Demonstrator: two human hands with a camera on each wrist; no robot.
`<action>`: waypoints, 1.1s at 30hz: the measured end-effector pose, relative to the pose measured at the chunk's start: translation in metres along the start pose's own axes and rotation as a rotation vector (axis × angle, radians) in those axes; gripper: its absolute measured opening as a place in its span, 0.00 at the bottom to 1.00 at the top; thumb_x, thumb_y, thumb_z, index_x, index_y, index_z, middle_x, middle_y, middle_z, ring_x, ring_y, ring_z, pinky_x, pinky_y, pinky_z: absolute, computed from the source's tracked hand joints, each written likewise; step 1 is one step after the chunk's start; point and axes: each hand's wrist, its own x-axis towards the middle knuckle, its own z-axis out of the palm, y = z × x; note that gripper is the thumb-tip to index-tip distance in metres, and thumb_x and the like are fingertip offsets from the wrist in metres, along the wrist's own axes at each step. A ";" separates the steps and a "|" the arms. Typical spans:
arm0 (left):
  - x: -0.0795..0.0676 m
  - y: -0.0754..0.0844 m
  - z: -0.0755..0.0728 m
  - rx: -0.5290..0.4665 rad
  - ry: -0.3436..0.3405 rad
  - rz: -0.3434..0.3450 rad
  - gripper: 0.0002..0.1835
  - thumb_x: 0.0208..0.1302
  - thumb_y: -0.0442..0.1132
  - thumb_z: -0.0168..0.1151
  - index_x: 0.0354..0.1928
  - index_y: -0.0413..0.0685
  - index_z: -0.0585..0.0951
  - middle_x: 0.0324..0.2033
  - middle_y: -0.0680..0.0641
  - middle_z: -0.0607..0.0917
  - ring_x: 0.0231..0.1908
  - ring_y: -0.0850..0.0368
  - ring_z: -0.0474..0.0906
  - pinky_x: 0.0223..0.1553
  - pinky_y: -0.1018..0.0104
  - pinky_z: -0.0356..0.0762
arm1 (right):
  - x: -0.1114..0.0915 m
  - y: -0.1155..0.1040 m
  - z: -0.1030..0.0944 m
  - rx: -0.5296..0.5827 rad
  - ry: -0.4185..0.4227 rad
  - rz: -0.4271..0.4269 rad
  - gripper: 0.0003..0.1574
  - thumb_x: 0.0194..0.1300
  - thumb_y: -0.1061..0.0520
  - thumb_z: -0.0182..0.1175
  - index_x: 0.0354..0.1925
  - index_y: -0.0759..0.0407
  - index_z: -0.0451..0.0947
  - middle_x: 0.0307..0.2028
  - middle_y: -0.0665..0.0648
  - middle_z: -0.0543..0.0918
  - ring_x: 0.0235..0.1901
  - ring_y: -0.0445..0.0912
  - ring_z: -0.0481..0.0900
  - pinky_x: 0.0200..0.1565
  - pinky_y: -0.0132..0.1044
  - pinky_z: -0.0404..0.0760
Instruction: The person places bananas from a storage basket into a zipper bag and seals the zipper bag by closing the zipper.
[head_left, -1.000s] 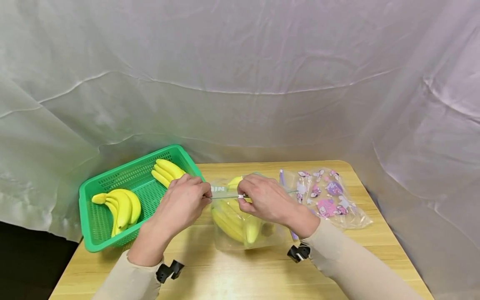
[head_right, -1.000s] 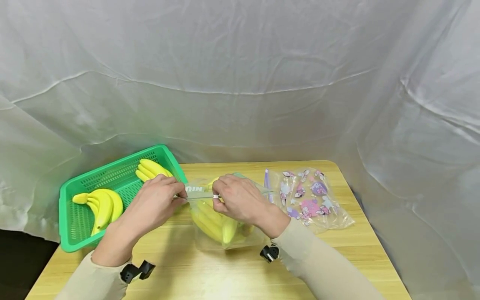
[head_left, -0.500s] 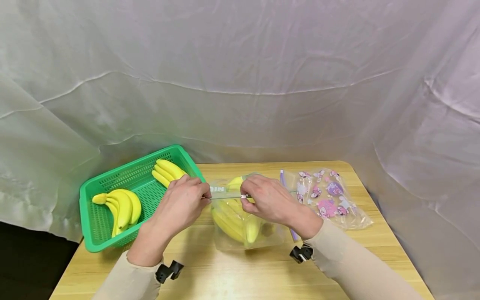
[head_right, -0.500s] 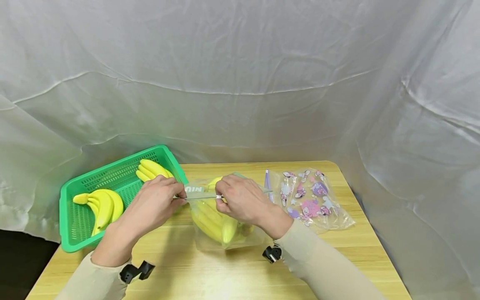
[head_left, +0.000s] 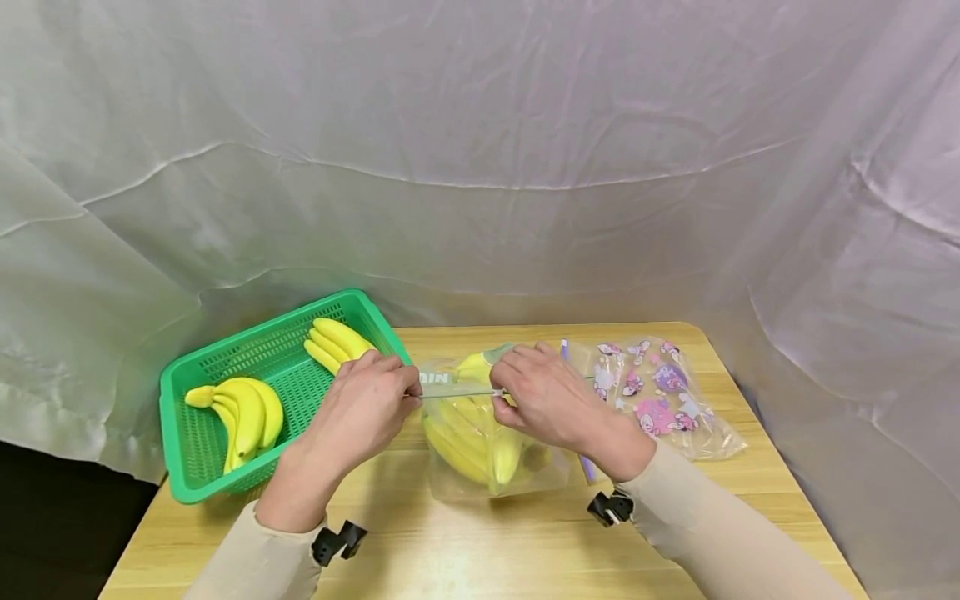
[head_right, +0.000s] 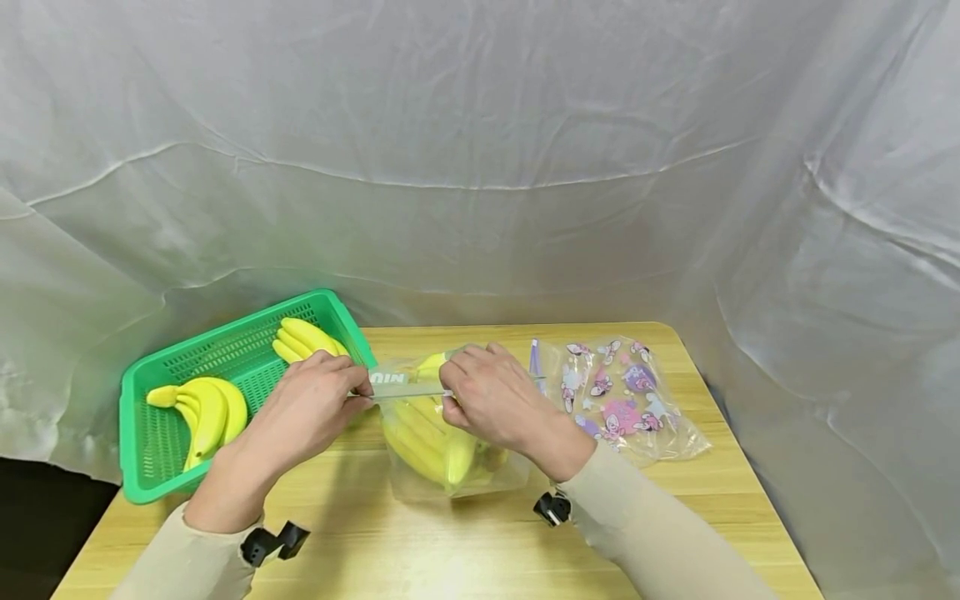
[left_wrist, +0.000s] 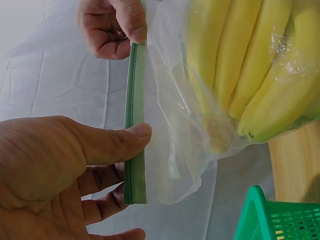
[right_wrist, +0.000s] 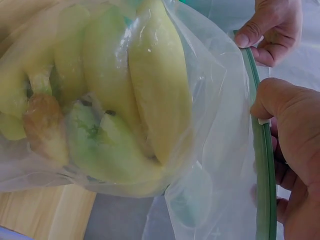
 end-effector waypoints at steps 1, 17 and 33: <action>0.000 0.000 0.000 0.000 -0.002 -0.001 0.08 0.55 0.40 0.72 0.28 0.59 0.80 0.28 0.60 0.79 0.35 0.56 0.71 0.40 0.54 0.71 | -0.001 0.000 0.000 -0.010 0.001 -0.001 0.05 0.58 0.53 0.59 0.31 0.52 0.74 0.28 0.46 0.78 0.31 0.42 0.75 0.31 0.35 0.67; -0.001 -0.003 0.000 0.002 -0.019 -0.016 0.07 0.56 0.42 0.72 0.27 0.59 0.81 0.27 0.60 0.78 0.34 0.55 0.72 0.38 0.53 0.71 | -0.008 0.009 -0.004 -0.015 0.000 0.024 0.04 0.56 0.54 0.59 0.30 0.51 0.74 0.27 0.46 0.76 0.29 0.42 0.73 0.31 0.36 0.68; 0.000 -0.005 -0.001 -0.009 -0.023 -0.017 0.08 0.56 0.42 0.72 0.27 0.60 0.80 0.28 0.60 0.79 0.35 0.55 0.73 0.39 0.53 0.71 | -0.016 0.018 -0.005 0.017 0.027 0.027 0.04 0.56 0.54 0.60 0.30 0.52 0.74 0.27 0.46 0.77 0.30 0.42 0.74 0.31 0.36 0.69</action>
